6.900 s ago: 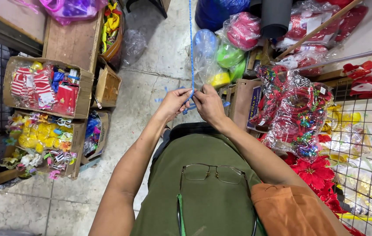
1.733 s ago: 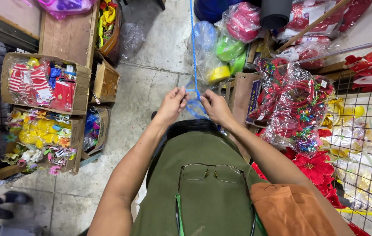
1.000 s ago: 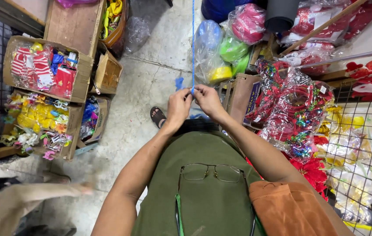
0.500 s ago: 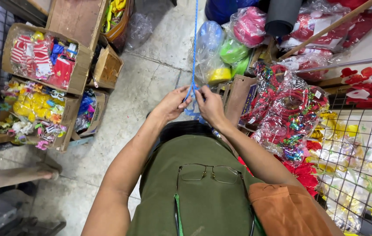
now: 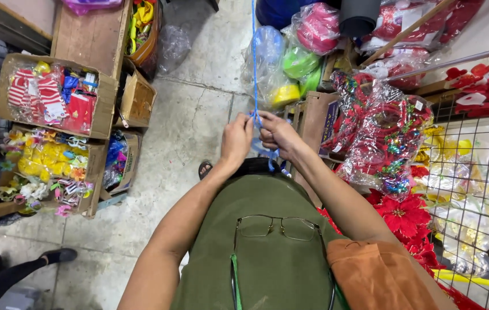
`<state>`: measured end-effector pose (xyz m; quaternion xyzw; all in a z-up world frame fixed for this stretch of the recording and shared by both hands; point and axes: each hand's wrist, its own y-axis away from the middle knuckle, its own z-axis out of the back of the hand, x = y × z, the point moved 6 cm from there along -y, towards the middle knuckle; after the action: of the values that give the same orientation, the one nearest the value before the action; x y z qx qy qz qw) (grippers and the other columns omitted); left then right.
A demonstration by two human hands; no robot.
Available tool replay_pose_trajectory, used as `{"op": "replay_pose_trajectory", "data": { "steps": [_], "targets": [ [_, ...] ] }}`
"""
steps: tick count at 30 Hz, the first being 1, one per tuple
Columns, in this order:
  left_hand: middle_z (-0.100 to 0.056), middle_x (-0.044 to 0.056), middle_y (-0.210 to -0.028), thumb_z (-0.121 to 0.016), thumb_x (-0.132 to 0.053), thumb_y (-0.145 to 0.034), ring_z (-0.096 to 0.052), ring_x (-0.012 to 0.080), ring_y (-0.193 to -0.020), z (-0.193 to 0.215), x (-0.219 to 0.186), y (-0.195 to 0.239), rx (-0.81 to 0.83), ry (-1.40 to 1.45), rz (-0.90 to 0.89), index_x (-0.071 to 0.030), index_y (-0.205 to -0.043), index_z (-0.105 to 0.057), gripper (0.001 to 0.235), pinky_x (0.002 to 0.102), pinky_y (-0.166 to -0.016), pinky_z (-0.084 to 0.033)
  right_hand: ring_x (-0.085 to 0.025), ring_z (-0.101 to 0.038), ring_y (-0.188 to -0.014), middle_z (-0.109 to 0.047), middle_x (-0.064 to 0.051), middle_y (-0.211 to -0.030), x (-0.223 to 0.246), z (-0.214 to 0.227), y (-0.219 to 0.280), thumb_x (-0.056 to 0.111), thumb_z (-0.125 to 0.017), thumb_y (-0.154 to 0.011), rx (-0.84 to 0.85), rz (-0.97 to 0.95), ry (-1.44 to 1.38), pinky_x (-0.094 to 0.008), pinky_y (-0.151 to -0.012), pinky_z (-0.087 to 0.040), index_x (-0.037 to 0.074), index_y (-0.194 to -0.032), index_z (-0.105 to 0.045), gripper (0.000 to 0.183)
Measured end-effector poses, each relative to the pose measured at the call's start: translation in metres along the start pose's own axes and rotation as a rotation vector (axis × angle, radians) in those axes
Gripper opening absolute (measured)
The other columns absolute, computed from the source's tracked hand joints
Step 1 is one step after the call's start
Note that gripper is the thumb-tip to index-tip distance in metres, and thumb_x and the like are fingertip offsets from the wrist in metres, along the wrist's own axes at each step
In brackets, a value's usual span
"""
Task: The person ties a blue decorative ribbon by hand, repeatedly forming loops and knots. The hands manipulate the ribbon continuously throughout the clip, with no tools used. The surrounding area contains boxes and bags of colorful decorative items.
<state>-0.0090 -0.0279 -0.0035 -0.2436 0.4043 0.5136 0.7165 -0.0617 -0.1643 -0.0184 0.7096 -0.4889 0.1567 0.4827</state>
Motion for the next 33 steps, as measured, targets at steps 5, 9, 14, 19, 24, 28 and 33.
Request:
{"op": "replay_pose_trajectory", "data": {
  "steps": [5, 9, 14, 19, 24, 28, 33],
  "targets": [
    [-0.079, 0.022, -0.097, -0.068, -0.02, -0.105, -0.078, 0.0472, -0.094, 0.014, -0.006, -0.003, 0.013, -0.077, -0.098, -0.011, -0.108, -0.076, 0.012, 0.059, -0.08, -0.062, -0.01, -0.05, -0.051, -0.053, 0.003, -0.056, 0.004, 0.005, -0.015, 0.022, -0.065, -0.11, -0.274, 0.255, 0.577, -0.025, -0.049, -0.04, 0.013, -0.13, -0.077, 0.024],
    [-0.066, 0.021, -0.132, -0.08, -0.021, -0.103, -0.067, 0.0564, -0.113, 0.038, 0.0, -0.02, 0.001, 0.116, -0.226, -0.003, -0.095, -0.079, 0.019, 0.061, -0.101, -0.058, -0.028, -0.07, -0.068, -0.065, -0.009, -0.063, 0.018, 0.008, 0.008, 0.03, -0.067, -0.11, -0.4, 0.403, 1.076, -0.04, -0.067, -0.054, 0.023, -0.111, -0.08, 0.016],
    [-0.067, 0.007, -0.085, -0.05, -0.021, -0.119, -0.056, 0.0074, -0.047, -0.028, 0.061, -0.029, 0.33, 0.971, 0.399, -0.005, -0.122, -0.069, 0.025, 0.016, -0.033, -0.034, -0.03, -0.067, -0.067, -0.065, -0.009, -0.06, 0.007, 0.013, 0.018, 0.031, -0.065, -0.112, -0.486, 0.355, 1.0, -0.042, -0.068, -0.053, 0.02, -0.102, -0.076, 0.018],
    [-0.058, 0.004, -0.06, -0.075, -0.026, -0.11, -0.04, 0.0033, -0.032, -0.042, 0.053, -0.006, 0.626, 0.97, 0.494, -0.01, -0.143, -0.068, 0.038, 0.014, -0.026, -0.021, -0.043, -0.077, -0.093, -0.077, -0.014, -0.08, 0.005, -0.01, 0.024, 0.03, -0.065, -0.109, -0.573, 0.361, 1.064, -0.061, -0.078, -0.052, 0.025, -0.108, -0.075, 0.011],
    [-0.071, 0.009, -0.058, -0.065, -0.024, -0.11, -0.058, 0.0133, -0.032, -0.024, 0.083, -0.03, 0.369, 0.484, 0.297, -0.002, -0.131, -0.077, 0.033, 0.025, -0.028, -0.043, -0.045, -0.063, -0.125, -0.068, -0.014, -0.131, 0.023, -0.006, 0.019, 0.022, -0.073, -0.11, -0.475, 0.772, 1.159, -0.054, -0.108, -0.053, 0.01, -0.102, -0.079, 0.016],
    [-0.074, 0.012, -0.066, -0.067, -0.033, -0.106, -0.079, 0.0352, -0.068, 0.006, 0.058, -0.017, 0.145, 0.05, 0.088, -0.013, -0.097, -0.081, 0.026, 0.046, -0.057, -0.057, -0.003, -0.036, -0.038, -0.038, 0.009, -0.07, -0.009, 0.002, -0.001, 0.019, -0.048, -0.119, -0.344, 0.22, 0.105, -0.018, -0.034, -0.032, 0.006, -0.13, -0.063, 0.024],
    [-0.081, 0.016, -0.09, -0.055, -0.038, -0.11, -0.081, 0.044, -0.089, 0.011, 0.023, -0.003, 0.165, -0.292, -0.043, -0.019, -0.107, -0.067, 0.023, 0.06, -0.081, -0.064, -0.002, -0.032, -0.038, -0.038, 0.008, -0.056, -0.018, -0.036, -0.001, 0.018, -0.062, -0.11, -0.273, 0.126, 0.195, -0.017, -0.033, -0.023, 0.004, -0.146, -0.065, 0.038]
  ]
}}
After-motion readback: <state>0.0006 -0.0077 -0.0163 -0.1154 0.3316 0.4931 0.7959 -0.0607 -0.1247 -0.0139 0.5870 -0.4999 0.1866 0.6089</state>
